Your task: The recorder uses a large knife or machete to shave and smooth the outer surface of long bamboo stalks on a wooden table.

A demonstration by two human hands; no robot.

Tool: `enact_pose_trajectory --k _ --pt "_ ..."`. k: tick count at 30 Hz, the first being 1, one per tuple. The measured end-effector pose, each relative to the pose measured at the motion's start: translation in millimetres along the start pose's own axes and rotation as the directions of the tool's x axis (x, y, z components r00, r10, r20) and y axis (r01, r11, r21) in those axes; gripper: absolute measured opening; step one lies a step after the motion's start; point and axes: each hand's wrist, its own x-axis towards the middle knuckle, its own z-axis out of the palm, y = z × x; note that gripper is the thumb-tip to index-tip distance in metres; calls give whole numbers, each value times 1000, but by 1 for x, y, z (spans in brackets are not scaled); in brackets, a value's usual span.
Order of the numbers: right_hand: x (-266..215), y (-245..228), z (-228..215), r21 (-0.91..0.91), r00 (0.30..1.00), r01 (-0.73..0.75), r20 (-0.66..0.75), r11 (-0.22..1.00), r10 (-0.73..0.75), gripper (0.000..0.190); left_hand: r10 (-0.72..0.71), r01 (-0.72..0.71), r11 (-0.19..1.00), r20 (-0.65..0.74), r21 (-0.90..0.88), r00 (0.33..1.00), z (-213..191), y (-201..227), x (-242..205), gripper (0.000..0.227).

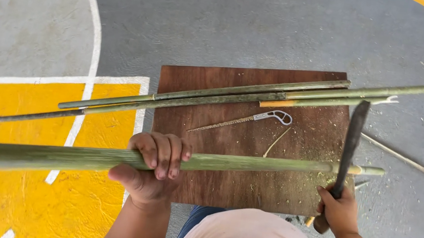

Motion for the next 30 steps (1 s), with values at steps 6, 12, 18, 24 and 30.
enact_pose_trajectory --k 6,12,18,24,30 --pt "-7 3 29 154 999 9 -36 988 -3 20 -109 139 980 -204 141 973 44 26 48 25" --pt "-32 -9 55 179 988 -19 -147 984 46 18 -253 219 933 88 286 964 -8 35 51 16" --pt "-66 -32 73 -1 991 50 -126 999 -50 18 -388 290 911 370 294 844 -26 19 57 14" --pt "-83 -23 89 -175 925 273 -225 946 -308 21 -486 293 863 521 411 702 -16 -13 65 62" --pt "-147 -72 93 -233 790 589 -35 774 -612 18 -512 320 846 483 426 710 -23 -21 55 65"
